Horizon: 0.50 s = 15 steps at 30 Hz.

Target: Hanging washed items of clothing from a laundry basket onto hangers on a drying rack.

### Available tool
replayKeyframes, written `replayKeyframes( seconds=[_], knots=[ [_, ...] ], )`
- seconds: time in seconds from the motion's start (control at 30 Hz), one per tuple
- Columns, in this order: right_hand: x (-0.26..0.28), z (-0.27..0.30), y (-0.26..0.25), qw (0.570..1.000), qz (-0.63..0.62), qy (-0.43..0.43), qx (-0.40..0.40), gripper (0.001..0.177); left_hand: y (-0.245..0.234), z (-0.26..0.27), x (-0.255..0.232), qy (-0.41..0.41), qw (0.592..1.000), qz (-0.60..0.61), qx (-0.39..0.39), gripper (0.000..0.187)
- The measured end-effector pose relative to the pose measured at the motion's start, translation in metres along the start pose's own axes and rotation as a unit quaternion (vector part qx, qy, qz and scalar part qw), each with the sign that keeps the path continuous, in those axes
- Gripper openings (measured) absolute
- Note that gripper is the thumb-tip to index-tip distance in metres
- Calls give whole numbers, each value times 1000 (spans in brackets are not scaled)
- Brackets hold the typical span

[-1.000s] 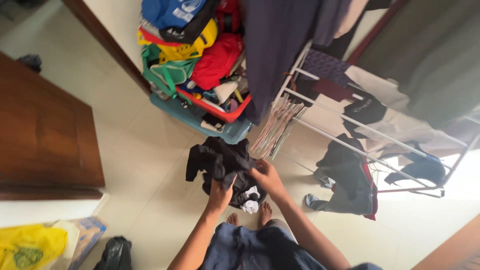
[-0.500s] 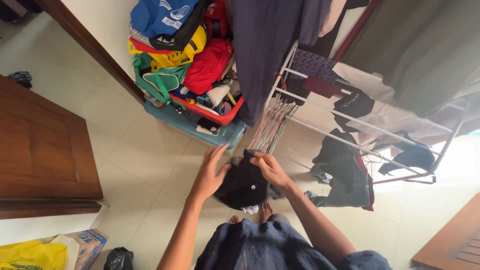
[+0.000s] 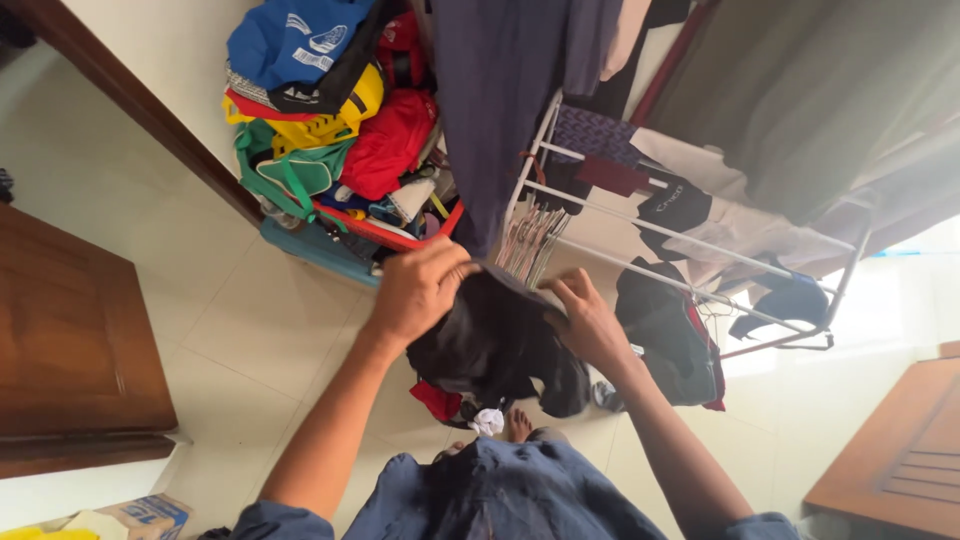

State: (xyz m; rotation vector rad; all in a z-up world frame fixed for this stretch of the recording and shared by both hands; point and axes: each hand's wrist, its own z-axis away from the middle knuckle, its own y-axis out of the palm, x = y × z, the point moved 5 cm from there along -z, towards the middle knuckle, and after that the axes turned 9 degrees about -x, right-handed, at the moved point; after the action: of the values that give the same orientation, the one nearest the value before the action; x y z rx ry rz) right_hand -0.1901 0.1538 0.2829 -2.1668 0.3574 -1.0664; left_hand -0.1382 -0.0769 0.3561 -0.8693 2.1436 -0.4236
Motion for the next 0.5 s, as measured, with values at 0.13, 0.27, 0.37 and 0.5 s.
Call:
replayKeyframes(
  seconds=[0.13,0.27,0.37,0.5],
  knots=[
    [-55,14,-16,996,-47,81,-1,23,-50,-20,-3,9,995,-71,-70,19],
    [-46,2,-73,963,-151,120,-191,35,-39,12,60,12,984,-160,78,33],
    [-24,-2,-95,965,-44,43,-254,28,-17,58,131,-57,965,-225,121,18],
    [-27,-11,-99,948,36,35,-314,13,-46,41,123,-97,986,-126,-45,15]
  ],
)
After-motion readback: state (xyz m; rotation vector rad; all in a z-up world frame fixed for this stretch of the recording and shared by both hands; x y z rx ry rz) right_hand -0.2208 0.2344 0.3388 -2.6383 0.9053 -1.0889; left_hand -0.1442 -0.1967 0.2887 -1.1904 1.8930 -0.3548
